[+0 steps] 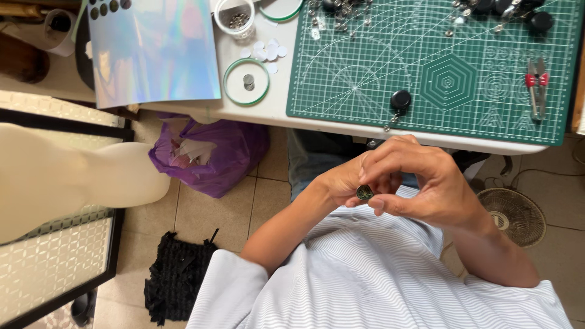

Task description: The person peels circular holographic stickers from a sheet and places them onto small black keychain fobs. They then attach metal split rings to the fobs using their fingers. The process is repeated for multiple keychains on a green cutting mat.

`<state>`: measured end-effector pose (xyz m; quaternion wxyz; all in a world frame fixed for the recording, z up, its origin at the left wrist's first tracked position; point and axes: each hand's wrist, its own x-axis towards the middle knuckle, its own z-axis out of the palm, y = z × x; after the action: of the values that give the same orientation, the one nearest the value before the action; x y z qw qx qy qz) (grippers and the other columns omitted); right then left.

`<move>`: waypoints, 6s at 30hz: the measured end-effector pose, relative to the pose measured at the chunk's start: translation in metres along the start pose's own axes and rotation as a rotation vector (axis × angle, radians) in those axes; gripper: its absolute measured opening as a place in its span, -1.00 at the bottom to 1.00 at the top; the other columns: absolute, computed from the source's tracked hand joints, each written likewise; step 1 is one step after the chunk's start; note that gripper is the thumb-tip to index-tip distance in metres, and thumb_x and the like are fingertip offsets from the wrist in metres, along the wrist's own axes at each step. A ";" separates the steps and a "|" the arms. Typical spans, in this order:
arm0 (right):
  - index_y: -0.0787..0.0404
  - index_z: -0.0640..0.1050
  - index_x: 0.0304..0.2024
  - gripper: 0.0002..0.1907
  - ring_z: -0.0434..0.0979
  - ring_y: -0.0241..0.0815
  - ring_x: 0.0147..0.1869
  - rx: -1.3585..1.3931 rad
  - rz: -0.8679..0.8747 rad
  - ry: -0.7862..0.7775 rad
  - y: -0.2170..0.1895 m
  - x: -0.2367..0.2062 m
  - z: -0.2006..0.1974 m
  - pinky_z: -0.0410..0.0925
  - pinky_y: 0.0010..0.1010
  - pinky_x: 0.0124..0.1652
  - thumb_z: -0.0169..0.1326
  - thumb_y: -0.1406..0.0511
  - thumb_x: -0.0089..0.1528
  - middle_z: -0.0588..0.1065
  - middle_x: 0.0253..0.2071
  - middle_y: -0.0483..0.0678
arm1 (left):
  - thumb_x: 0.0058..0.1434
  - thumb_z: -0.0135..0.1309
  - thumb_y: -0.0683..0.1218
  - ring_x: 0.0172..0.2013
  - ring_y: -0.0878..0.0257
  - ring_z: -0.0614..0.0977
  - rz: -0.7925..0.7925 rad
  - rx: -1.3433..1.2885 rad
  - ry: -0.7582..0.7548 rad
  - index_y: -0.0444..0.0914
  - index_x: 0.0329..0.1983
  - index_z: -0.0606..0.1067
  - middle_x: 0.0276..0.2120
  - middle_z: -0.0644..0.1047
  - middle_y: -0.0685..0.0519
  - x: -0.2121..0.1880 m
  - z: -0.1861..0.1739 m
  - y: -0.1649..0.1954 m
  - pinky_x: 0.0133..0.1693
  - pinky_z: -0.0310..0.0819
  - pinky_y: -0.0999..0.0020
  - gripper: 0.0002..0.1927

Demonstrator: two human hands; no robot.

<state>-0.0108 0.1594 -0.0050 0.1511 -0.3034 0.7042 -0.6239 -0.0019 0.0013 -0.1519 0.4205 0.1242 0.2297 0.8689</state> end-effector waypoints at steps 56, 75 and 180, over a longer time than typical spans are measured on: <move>0.12 0.68 -0.12 -0.68 0.56 -0.28 -0.07 -0.673 0.333 0.254 0.161 0.097 -0.139 0.23 -0.46 -0.16 0.44 0.25 0.09 0.63 -0.04 -0.13 | 0.31 0.30 -0.03 0.14 0.36 0.57 0.244 1.458 0.617 -0.06 0.36 0.41 0.02 0.66 0.30 0.116 -0.083 0.146 0.12 0.42 0.40 -0.43; 0.13 0.67 -0.11 -0.73 0.63 -0.29 -0.02 -0.620 0.309 0.314 0.172 0.084 -0.141 0.27 -0.49 -0.11 0.42 0.27 0.17 0.65 -0.08 -0.15 | 0.28 0.30 -0.02 0.16 0.28 0.56 0.198 1.524 0.617 -0.07 0.33 0.45 -0.02 0.67 0.29 0.119 -0.081 0.147 0.14 0.43 0.31 -0.45; 0.13 0.70 -0.19 -0.78 0.60 -0.27 -0.03 -0.695 0.331 0.172 0.164 0.102 -0.149 0.27 -0.45 -0.17 0.41 0.26 0.13 0.65 -0.14 -0.14 | 0.28 0.28 -0.06 0.17 0.17 0.58 0.269 1.578 0.608 -0.09 -0.04 0.62 0.05 0.64 0.27 0.117 -0.087 0.142 0.09 0.48 0.26 -0.80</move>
<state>-0.2171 0.2200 -0.1207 0.0783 -0.1653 0.9230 -0.3387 -0.2049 -0.0086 -0.1527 0.0244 0.1683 0.8534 0.4928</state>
